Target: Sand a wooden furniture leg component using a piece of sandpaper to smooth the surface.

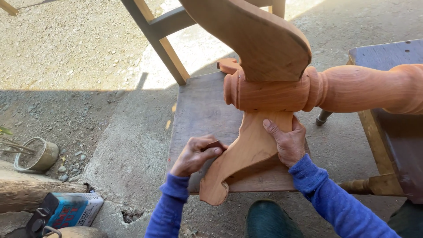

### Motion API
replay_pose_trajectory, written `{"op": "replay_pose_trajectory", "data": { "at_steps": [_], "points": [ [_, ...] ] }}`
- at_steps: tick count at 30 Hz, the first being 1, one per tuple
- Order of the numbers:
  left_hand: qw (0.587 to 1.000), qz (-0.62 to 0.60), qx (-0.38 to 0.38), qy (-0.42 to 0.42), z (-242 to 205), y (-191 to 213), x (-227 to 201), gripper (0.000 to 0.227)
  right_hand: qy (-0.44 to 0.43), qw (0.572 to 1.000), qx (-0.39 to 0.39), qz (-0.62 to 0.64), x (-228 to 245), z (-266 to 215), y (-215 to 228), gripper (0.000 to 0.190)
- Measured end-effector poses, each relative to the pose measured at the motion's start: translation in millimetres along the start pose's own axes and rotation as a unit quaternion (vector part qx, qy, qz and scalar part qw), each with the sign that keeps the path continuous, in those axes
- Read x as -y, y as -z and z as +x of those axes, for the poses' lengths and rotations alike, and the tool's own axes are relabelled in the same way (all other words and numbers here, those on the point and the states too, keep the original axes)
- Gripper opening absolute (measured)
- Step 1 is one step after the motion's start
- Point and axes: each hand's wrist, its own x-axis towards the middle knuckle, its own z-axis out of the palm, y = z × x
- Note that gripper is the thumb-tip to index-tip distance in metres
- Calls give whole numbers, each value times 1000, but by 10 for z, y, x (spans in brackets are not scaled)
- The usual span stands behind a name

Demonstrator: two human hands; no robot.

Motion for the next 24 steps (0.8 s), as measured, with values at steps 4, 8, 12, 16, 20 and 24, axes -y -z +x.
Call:
{"op": "replay_pose_trajectory", "data": {
  "at_steps": [4, 8, 12, 16, 20, 24],
  "points": [
    [999, 13, -43, -17, 170, -161, -91, 19, 2, 1000, 9, -5, 8, -33, -2, 49],
    [998, -57, -24, 11, -144, -37, -42, 20, 5, 1000, 17, 4, 19, -21, -5, 50],
    [999, -12, -16, 41, -226, 31, -15, 21, 0, 1000, 9, 22, 10, -1, -22, 50],
    [997, 0, -76, -13, 56, -253, -66, 19, -3, 1000, 7, 3, 1, -35, -21, 49],
    [993, -10, -110, -30, -72, -343, -68, 16, 4, 1000, 14, 4, 15, -7, -2, 49],
    [980, 86, -161, -83, -83, -447, -244, 19, -5, 1000, 0, -12, -7, -2, 3, 51]
  ]
}}
